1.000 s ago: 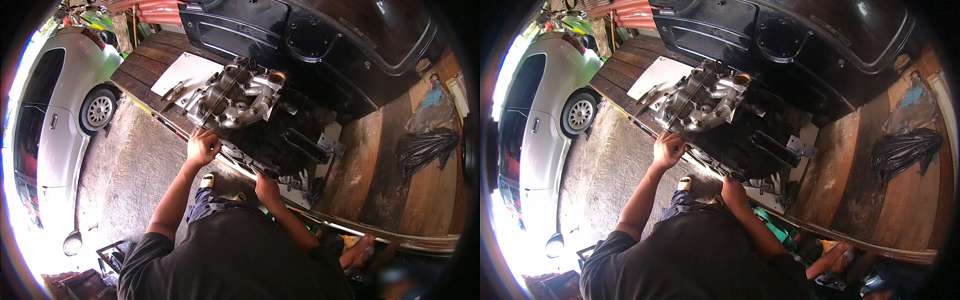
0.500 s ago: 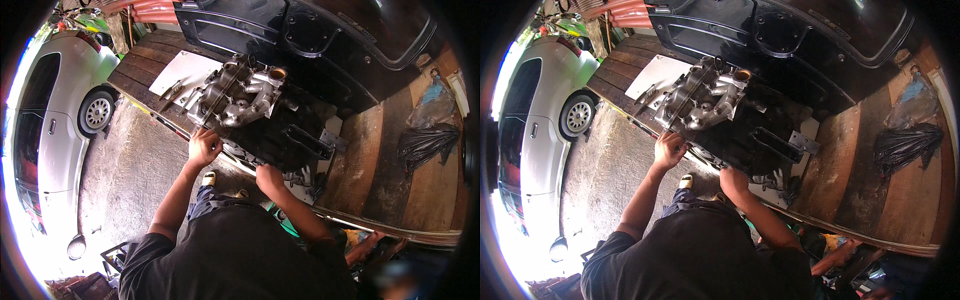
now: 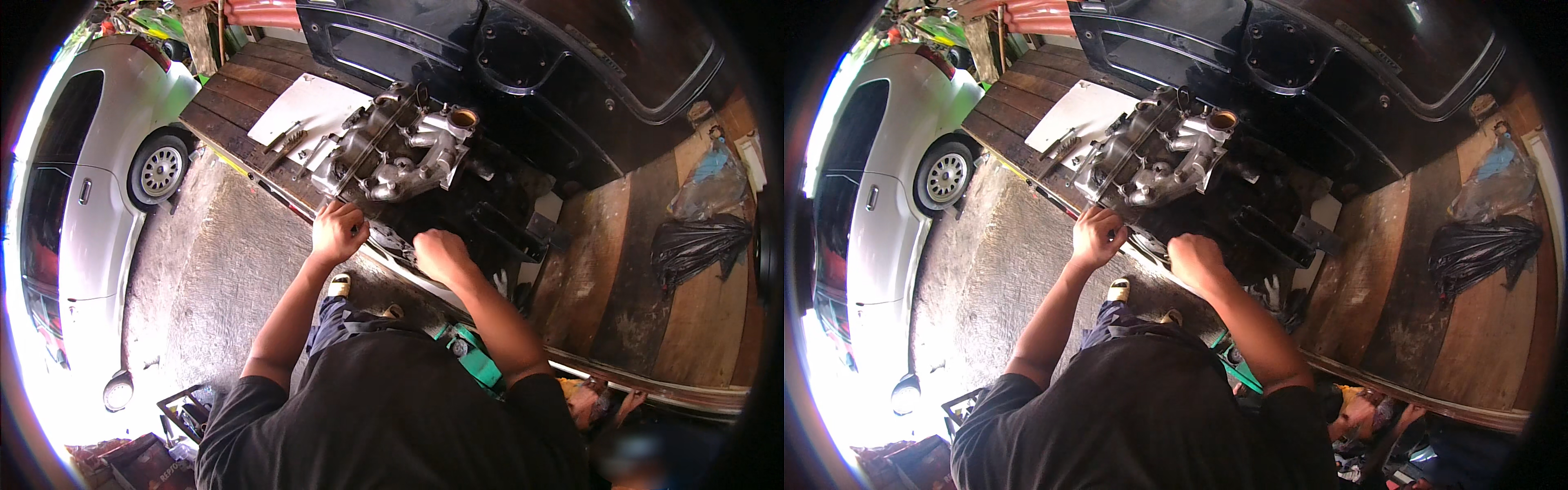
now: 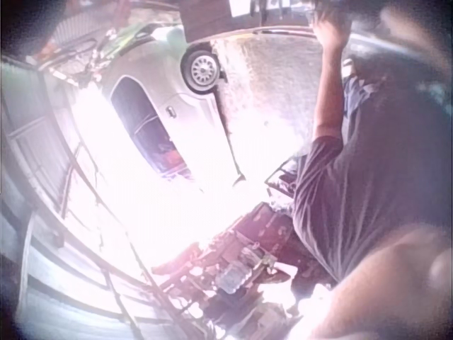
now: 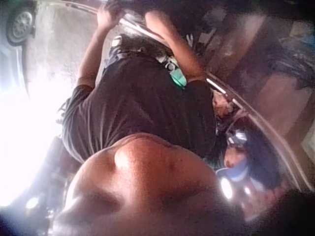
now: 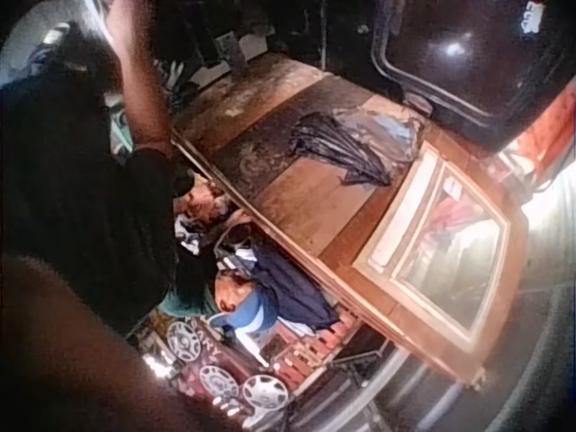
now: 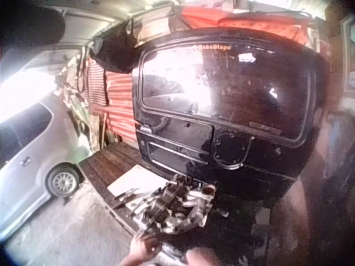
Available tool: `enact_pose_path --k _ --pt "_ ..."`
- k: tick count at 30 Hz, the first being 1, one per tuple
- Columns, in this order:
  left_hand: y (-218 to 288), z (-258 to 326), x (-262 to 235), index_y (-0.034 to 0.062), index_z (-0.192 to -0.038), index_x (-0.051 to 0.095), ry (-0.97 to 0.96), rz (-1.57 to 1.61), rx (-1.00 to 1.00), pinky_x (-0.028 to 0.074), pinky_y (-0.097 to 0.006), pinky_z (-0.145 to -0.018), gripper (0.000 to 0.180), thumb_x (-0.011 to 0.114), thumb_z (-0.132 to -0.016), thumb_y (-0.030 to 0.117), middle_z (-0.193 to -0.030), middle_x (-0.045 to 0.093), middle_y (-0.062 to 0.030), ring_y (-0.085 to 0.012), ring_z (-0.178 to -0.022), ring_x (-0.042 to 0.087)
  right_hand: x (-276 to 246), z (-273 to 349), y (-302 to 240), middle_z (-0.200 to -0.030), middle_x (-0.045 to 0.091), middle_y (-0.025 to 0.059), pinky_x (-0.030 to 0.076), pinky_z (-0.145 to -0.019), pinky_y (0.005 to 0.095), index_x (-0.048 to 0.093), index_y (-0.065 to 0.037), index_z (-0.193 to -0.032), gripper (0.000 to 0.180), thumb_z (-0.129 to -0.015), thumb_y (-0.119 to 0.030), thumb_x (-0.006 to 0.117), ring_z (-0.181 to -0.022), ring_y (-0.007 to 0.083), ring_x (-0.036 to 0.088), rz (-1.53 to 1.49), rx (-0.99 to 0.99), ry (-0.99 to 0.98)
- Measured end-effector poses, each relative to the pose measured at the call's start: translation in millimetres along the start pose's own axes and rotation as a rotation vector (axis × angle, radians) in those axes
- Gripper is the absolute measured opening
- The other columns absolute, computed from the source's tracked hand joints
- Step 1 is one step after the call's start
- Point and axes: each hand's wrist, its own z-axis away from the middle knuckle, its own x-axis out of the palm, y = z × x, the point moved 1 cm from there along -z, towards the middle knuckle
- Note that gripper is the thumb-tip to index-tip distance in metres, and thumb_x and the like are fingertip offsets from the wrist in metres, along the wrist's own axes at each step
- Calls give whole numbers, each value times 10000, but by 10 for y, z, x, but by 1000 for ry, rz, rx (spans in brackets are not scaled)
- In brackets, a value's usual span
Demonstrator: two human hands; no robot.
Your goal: The person uses a wrench to tighten bolts on a car engine block resting on a wooden workbench. The person repeatedly turns the wrench on different bolts around the engine's perimeter.
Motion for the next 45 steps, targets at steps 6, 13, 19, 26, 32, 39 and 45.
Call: enact_pose_path --k 6,13,19,26,32,39,45 --pt "-3 5 6 104 -640 527 0 -6 7 433 -370 -695 186 646 -721 223 -729 556 -31 -241 -753 551 271 575 108 -854 659 203 497 -737 469 679 -52 -945 229 -867 -249 592 -836 391 634 -501 181 150" --pt "-15 10 8 108 -653 550 -22 0 10 446 -377 -704 151 654 -717 197 -733 561 -28 -243 -774 557 1144 803 161 -716 628 130 491 -627 385 539 -37 -1064 214 -953 -218 509 -655 292 633 -639 298 197" --pt "-4 2 4 107 -654 558 -6 16 20 451 -377 -713 139 652 -714 189 -746 575 -25 -242 -779 560 1751 722 269 -708 605 116 481 -586 367 508 -37 -1073 211 -981 -221 462 -603 240 611 -695 301 414" --pt "15 -11 -26 111 -638 546 -29 16 22 448 -373 -724 151 650 -713 192 -747 578 -19 -243 -778 561 2006 625 267 -805 629 137 470 -621 367 602 -29 -1056 252 -975 -240 492 -665 233 594 -876 442 478" --pt "0 -3 -28 116 -638 546 -41 -2 28 441 -377 -726 156 652 -716 199 -750 578 -17 -242 -785 559 1947 638 255 -876 654 131 470 -764 315 626 -14 -964 252 -986 -212 471 -817 209 617 -909 296 524" --pt "-5 0 -25 114 -643 548 -37 22 31 435 -378 -731 155 652 -720 200 -768 587 -18 -245 -791 558 2025 568 288 -898 666 104 456 -785 302 627 0 -934 269 -986 -215 475 -841 193 621 -1073 399 453" --pt "-22 14 -16 107 -654 557 -42 21 21 433 -381 -725 153 650 -725 205 -783 598 -24 -247 -791 562 2087 522 314 -846 650 81 450 -774 309 615 -6 -880 312 -976 -275 489 -826 183 601 -1098 499 423"
